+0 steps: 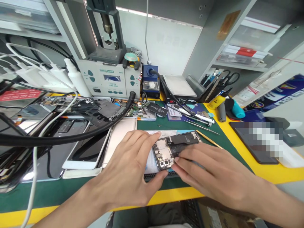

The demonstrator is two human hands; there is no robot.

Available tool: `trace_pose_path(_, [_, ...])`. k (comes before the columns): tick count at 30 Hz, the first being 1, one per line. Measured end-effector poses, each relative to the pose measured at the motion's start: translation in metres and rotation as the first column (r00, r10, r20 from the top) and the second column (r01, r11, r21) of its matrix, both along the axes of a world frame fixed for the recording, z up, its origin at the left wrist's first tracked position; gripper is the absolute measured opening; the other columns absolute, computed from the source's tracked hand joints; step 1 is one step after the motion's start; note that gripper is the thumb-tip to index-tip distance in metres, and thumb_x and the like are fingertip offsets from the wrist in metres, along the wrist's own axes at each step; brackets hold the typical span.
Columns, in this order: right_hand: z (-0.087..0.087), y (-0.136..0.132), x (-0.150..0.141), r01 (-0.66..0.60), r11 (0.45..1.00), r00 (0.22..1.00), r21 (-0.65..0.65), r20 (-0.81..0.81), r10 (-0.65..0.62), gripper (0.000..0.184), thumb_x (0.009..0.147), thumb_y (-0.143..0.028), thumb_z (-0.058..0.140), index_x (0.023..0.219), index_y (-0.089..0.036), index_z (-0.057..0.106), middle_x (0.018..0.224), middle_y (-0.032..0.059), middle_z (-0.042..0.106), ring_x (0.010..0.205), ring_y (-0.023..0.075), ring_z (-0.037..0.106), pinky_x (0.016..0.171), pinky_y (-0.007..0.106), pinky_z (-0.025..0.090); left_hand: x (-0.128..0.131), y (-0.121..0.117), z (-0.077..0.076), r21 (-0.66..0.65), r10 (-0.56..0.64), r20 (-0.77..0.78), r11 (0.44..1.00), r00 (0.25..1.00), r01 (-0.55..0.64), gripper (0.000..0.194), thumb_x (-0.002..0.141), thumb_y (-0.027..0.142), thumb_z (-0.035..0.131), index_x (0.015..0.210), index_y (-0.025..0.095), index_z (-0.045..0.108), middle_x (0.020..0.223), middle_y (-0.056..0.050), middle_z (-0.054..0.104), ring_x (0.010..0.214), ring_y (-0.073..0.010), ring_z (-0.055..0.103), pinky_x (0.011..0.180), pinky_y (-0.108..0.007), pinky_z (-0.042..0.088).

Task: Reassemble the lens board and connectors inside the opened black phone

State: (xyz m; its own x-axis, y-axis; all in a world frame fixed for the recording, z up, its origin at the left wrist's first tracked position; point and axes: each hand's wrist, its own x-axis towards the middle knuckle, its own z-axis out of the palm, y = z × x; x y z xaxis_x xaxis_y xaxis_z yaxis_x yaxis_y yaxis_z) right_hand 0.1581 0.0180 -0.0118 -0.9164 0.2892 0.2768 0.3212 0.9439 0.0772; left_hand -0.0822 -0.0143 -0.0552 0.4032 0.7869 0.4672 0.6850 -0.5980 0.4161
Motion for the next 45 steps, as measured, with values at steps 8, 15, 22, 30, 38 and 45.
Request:
trace_pose_path(8, [-0.001,-0.001,-0.001,-0.08,0.996,0.996,0.038,0.037,0.079,0.025,0.099,-0.01,0.046,0.096,-0.01,0.071,0.083,0.0123,0.07,0.09,0.0261,0.066,0.079,0.041,0.054,0.0,0.0,0.001,-0.021,0.0,0.011,1.0,1.0,0.0,0.062,0.085,0.031,0.066,0.138,0.004,0.046,0.122,-0.017,0.06,0.115,-0.0301,0.052,0.104,-0.048,0.042])
trace_pose_path(15, [0.008,-0.003,-0.005,-0.031,0.999,0.993,-0.041,0.11,0.036,0.032,0.099,-0.008,0.039,0.099,-0.008,0.071,0.081,0.0127,0.067,0.084,0.0261,0.062,0.075,0.041,0.053,0.0,0.0,0.0,-0.021,0.003,0.01,1.0,1.0,-0.003,0.063,0.086,0.032,0.066,0.139,0.004,0.045,0.122,-0.017,0.06,0.116,-0.0294,0.051,0.106,-0.047,0.04])
trace_pose_path(22, [0.009,-0.003,-0.008,0.123,0.975,0.99,-0.185,0.09,-0.108,0.025,0.098,-0.008,0.048,0.087,-0.013,0.07,0.08,0.0084,0.064,0.077,0.0221,0.059,0.069,0.035,0.048,0.001,-0.002,0.001,-0.054,0.015,-0.007,0.998,1.0,-0.015,0.065,0.086,0.032,0.067,0.14,0.006,0.044,0.126,-0.017,0.059,0.118,-0.0308,0.05,0.106,-0.049,0.041])
trace_pose_path(30, [0.01,0.001,-0.019,0.347,0.807,0.913,-0.477,-0.025,-0.407,0.017,0.089,-0.013,0.07,0.074,-0.019,0.067,0.069,-0.0009,0.065,0.066,0.0156,0.058,0.063,0.029,0.041,-0.001,-0.001,0.001,-0.062,0.011,0.004,0.998,1.0,-0.01,0.065,0.086,0.033,0.067,0.141,0.006,0.043,0.125,-0.017,0.059,0.116,-0.03,0.05,0.105,-0.048,0.041])
trace_pose_path(38, [0.005,-0.002,-0.014,0.294,0.841,0.921,-0.455,-0.101,-0.376,0.013,0.091,-0.016,0.069,0.078,-0.018,0.069,0.073,-0.0003,0.065,0.069,0.0154,0.058,0.064,0.029,0.043,0.0,-0.002,0.0,-0.054,0.023,0.0,0.998,1.0,-0.023,0.066,0.085,0.034,0.068,0.14,0.005,0.045,0.125,-0.019,0.059,0.117,-0.0313,0.051,0.104,-0.049,0.042])
trace_pose_path(45, [-0.009,-0.004,0.0,0.045,0.995,0.994,-0.087,-0.1,-0.054,0.017,0.098,-0.01,0.055,0.099,-0.005,0.071,0.08,0.012,0.068,0.077,0.0231,0.062,0.069,0.039,0.054,-0.001,-0.002,0.0,-0.063,0.025,-0.003,0.998,1.0,-0.025,0.066,0.085,0.034,0.067,0.14,0.006,0.044,0.127,-0.019,0.058,0.119,-0.0325,0.051,0.106,-0.051,0.042])
